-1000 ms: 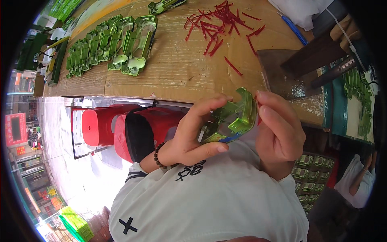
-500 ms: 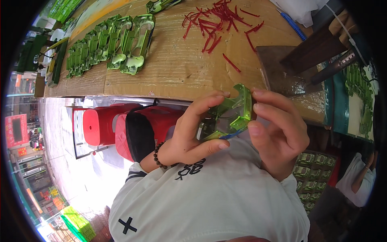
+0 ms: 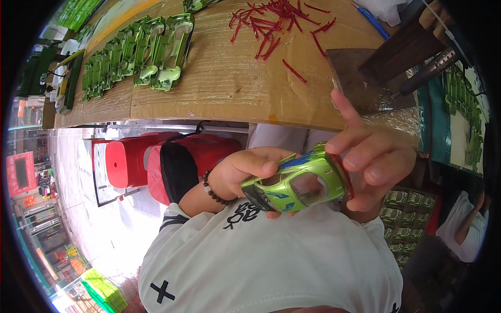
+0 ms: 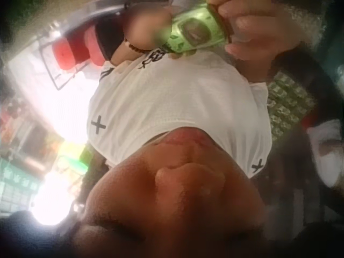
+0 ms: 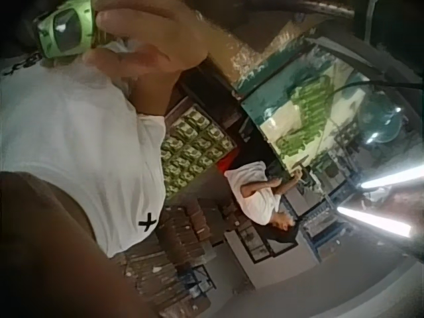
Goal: The person assembles green plastic frames by inserting red plastic strips into slots. They pick up a frame, insert a strip, and place the finished unit on a table, repeating this process for multiple items.
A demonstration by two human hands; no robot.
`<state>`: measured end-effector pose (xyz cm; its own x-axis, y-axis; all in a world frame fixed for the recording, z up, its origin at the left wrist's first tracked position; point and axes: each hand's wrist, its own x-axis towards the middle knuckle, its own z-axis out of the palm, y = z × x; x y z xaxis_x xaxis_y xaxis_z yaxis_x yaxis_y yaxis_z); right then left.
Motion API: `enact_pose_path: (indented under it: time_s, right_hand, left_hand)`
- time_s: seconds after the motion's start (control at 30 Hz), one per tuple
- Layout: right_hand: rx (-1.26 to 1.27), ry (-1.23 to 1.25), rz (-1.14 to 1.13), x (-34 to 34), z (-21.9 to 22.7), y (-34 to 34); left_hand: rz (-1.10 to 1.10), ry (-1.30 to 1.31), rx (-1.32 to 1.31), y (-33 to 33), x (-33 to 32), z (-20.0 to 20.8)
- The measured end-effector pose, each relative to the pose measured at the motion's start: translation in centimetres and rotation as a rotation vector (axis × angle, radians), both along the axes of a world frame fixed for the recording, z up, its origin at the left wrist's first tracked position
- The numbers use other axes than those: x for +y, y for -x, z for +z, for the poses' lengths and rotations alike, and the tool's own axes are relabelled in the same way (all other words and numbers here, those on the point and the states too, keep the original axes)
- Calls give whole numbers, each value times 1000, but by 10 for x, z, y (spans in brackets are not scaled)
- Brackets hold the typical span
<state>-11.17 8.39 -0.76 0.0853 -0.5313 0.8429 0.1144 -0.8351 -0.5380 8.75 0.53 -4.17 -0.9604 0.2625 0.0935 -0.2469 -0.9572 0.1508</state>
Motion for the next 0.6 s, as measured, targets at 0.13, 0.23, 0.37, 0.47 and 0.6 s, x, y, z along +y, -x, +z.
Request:
enact_pose_path:
  time_s: [0.13,0.23,0.37,0.47,0.6]
  right_hand:
    - [-14,25,64,-5,-4,-3]
    - [-10,22,77,-3,-4,-3]
    - [-7,29,52,-1,-7,-3]
    - [40,-15,14,0,-6,-2]
    - [51,-34,45,-1,-7,-2]
  left_hand:
    - [-72,-43,79,0,2,-5]
    - [-71,-22,71,1,2,-6]
    - [-63,6,59,0,2,-5]
    - [-61,-41,78,0,4,-9]
    - [-56,39,26,-1,1,-5]
